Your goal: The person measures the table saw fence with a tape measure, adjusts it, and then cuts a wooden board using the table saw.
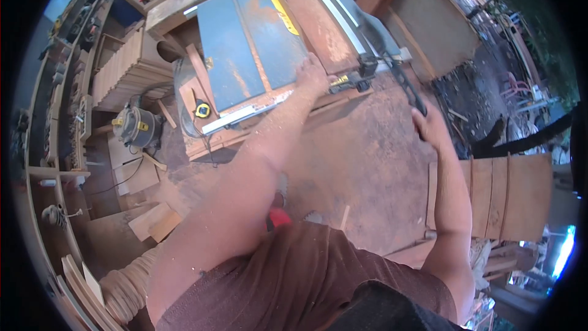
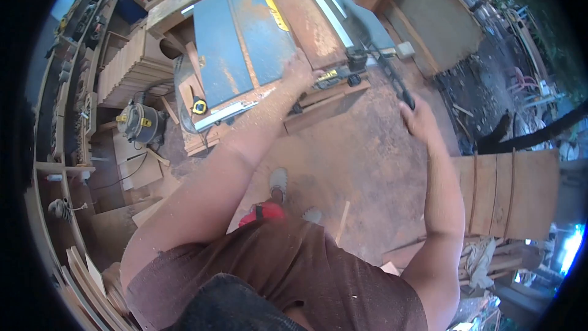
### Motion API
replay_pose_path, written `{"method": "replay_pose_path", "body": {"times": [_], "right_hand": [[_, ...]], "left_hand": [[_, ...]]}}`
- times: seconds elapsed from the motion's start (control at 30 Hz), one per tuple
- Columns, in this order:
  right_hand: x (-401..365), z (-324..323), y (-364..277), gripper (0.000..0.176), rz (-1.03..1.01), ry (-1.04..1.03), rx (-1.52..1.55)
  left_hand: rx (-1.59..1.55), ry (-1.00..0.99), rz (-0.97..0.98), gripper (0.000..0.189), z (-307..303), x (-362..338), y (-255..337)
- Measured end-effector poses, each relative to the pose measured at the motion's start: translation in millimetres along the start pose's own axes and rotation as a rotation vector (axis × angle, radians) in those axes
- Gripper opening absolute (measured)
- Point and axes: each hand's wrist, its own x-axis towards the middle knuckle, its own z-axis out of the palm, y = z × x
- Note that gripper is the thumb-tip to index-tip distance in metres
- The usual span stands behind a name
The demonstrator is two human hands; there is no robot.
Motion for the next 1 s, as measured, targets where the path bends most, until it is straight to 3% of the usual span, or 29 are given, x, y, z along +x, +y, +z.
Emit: {"method": "replay_pose_path", "body": {"times": [0.1,0.17,0.2,0.27,0.5,0.67,0.87,1.0], "right_hand": [[-79,10,-29,0.032,0.127,0.001,-0.039],[-103,25,-32,0.045,-0.154,0.151,-0.444],[-107,28,-41,0.045,-0.148,0.151,-0.446],[-95,24,-66,0.053,0.025,0.004,-0.585],[-51,17,-108,0.055,-0.02,-0.075,-0.696],[-32,26,-119,0.058,0.112,-0.143,-0.74],[-20,38,-128,0.064,0.067,-0.1,-0.791],[-12,46,-137,0.067,0.073,-0.116,-0.825]], "left_hand": [[0.028,-0.029,-0.049,0.1,-9,-2,6],[0.022,-0.032,-0.07,0.098,-10,-2,9],[0.041,-0.016,-0.087,0.095,-9,-2,9],[0.06,0.008,-0.101,0.093,-13,-3,12],[-0.019,-0.033,-0.24,0.088,-16,4,14],[-0.135,0.016,-0.287,0.08,3,11,11],[-0.003,0.187,-0.083,0.074,12,-14,6],[-0.334,0.272,0.289,0.062,39,-80,5]]}}
